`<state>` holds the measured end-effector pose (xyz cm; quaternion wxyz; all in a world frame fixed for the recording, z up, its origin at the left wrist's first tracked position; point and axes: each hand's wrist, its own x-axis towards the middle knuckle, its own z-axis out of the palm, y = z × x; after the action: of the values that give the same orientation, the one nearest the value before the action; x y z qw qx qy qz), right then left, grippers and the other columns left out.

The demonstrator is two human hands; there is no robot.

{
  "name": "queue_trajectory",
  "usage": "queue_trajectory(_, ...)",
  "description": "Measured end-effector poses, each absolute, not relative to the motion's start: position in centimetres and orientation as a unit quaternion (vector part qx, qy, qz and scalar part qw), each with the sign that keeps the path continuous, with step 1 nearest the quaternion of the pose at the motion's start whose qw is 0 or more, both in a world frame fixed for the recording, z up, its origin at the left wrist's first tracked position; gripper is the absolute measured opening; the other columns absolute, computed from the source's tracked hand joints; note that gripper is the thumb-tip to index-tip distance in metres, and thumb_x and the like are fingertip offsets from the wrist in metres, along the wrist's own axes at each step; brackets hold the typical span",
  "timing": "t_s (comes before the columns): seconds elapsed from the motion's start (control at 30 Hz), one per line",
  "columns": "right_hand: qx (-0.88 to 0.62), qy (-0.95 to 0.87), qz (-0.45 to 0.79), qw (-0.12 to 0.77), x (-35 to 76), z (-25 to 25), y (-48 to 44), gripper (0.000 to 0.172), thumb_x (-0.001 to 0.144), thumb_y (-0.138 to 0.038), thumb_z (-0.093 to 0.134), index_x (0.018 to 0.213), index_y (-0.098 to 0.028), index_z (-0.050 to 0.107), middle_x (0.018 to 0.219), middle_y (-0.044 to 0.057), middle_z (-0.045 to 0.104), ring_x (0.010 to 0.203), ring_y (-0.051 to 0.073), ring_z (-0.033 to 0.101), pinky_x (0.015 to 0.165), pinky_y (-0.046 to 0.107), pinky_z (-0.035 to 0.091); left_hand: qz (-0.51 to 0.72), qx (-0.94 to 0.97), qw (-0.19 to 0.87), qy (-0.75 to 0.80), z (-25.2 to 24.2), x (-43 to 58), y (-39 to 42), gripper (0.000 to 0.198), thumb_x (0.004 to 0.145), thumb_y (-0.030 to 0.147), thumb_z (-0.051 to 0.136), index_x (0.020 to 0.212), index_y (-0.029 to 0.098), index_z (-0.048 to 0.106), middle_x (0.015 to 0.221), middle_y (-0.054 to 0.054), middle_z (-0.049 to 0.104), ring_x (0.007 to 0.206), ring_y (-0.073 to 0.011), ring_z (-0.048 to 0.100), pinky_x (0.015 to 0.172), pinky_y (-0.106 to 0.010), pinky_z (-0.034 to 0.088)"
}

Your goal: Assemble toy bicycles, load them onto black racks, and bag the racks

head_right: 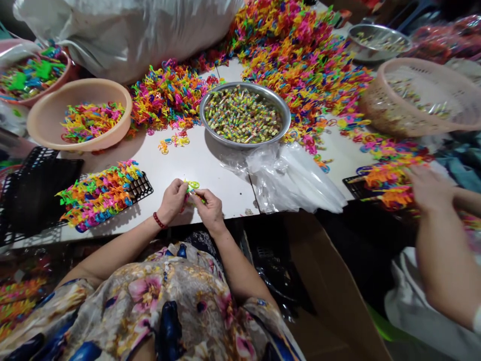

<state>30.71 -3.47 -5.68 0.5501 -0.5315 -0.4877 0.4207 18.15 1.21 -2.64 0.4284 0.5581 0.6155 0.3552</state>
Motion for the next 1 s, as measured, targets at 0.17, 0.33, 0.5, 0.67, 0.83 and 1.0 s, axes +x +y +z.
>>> queue_trajectory(0.17,-0.519,-0.559,0.373,0.528,30.6,-4.9,-3.4,0.022,0.09,-0.038,0.063,0.101,-0.022,0.073,0.099,0.005,0.074,0.092,0.02,0.069,0.087,0.033,0.055,0.371,0.555,0.407,0.623,-2.9,18.3,1.2,0.024,0.093,0.026,0.05,0.07,0.021,0.044,0.062,0.005,0.047,0.062,-0.0123,0.046,0.062,-0.026,0.034)
queue_trajectory(0.33,-0.53,-0.609,0.319,0.497,30.6,-4.2,-3.4,0.019,0.093,-0.035,0.057,0.1,-0.023,0.071,0.095,0.005,0.072,0.088,0.019,0.068,0.084,0.033,0.055,0.386,0.539,0.437,0.608,-4.0,18.7,1.6,0.025,0.093,0.028,0.049,0.07,0.021,0.043,0.062,0.006,0.045,0.061,-0.0119,0.045,0.06,-0.025,0.035)
queue_trajectory(0.5,-0.544,-0.637,0.265,0.477,31.2,-4.7,-3.0,0.019,0.095,-0.034,0.055,0.098,-0.022,0.069,0.092,0.006,0.071,0.086,0.019,0.067,0.082,0.032,0.054,0.353,0.561,0.449,0.599,-4.6,19.1,2.3,0.026,0.095,0.031,0.045,0.071,0.022,0.042,0.064,0.004,0.046,0.061,-0.0131,0.046,0.059,-0.026,0.036)
queue_trajectory(0.67,-0.564,-0.66,0.21,0.45,33.1,-6.3,-2.1,0.021,0.098,-0.033,0.052,0.104,-0.02,0.067,0.097,0.008,0.072,0.088,0.021,0.065,0.085,0.036,0.052,0.223,0.695,0.327,0.6,-3.5,19.1,5.1,0.031,0.101,0.037,0.037,0.078,0.021,0.051,0.069,-0.004,0.053,0.07,-0.0202,0.054,0.07,-0.034,0.042)
queue_trajectory(0.83,-0.578,-0.721,0.085,0.373,34.0,-6.4,-2.0,0.021,0.098,-0.027,0.05,0.1,-0.018,0.069,0.097,0.012,0.07,0.094,0.025,0.058,0.089,0.042,0.049,0.216,0.654,0.136,0.712,-2.4,18.3,12.0,0.028,0.1,0.027,0.037,0.108,0.01,0.057,0.11,-0.019,0.06,0.106,-0.0282,0.057,0.093,-0.04,0.043)
queue_trajectory(1.0,-0.573,-0.733,0.019,0.366,36.2,-2.4,0.4,0.024,0.099,-0.027,0.049,0.108,-0.019,0.069,0.108,0.012,0.068,0.102,0.026,0.058,0.095,0.041,0.049,0.221,0.572,0.091,0.785,-3.3,16.3,17.7,0.038,0.094,0.016,0.035,0.128,0.004,0.048,0.134,-0.029,0.046,0.126,-0.0391,0.043,0.098,-0.051,0.04)
